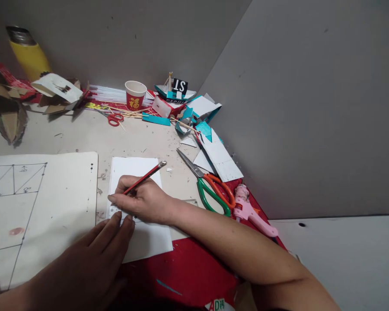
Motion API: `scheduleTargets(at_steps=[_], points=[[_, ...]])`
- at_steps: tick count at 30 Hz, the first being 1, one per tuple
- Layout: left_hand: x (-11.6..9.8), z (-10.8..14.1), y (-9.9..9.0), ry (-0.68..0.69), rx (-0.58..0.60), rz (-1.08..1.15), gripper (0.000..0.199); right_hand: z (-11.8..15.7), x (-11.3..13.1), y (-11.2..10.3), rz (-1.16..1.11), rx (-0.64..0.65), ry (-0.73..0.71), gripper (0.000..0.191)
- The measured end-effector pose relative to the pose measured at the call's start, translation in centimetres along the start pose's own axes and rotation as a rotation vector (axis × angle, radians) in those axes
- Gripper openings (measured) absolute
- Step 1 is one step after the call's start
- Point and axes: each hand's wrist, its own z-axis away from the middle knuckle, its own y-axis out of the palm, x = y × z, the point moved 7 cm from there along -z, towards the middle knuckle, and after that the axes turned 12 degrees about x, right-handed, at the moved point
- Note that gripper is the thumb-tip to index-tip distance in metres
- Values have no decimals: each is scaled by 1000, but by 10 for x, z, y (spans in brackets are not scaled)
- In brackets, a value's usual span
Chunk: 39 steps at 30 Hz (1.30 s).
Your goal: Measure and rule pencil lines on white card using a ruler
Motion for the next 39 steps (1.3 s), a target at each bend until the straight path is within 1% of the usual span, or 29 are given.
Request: scheduleTargets(at_steps=[7, 13, 24, 30, 33, 36, 39], points=[[1, 0, 2, -21, 10, -12, 42, 0, 1, 0, 25, 12, -3, 22], [0, 0, 4, -19, 25, 13, 45, -2, 1, 1, 16, 22, 12, 23], [-1, 2, 5, -3, 10, 10, 44, -1, 0, 3, 21, 29, 29, 22], [-1, 1, 4, 9, 0, 15, 44, 0, 3, 3, 60, 15, -23, 22], [-1, 0, 4, 4, 20, 11, 43, 0, 4, 2, 78, 5, -49, 22], [0, -1, 3, -5, 39, 0, 45, 0, 3, 2, 76, 11, -38, 22], [1, 0, 3, -20, 31, 8, 46, 0, 2, 2, 76, 13, -24, 23]])
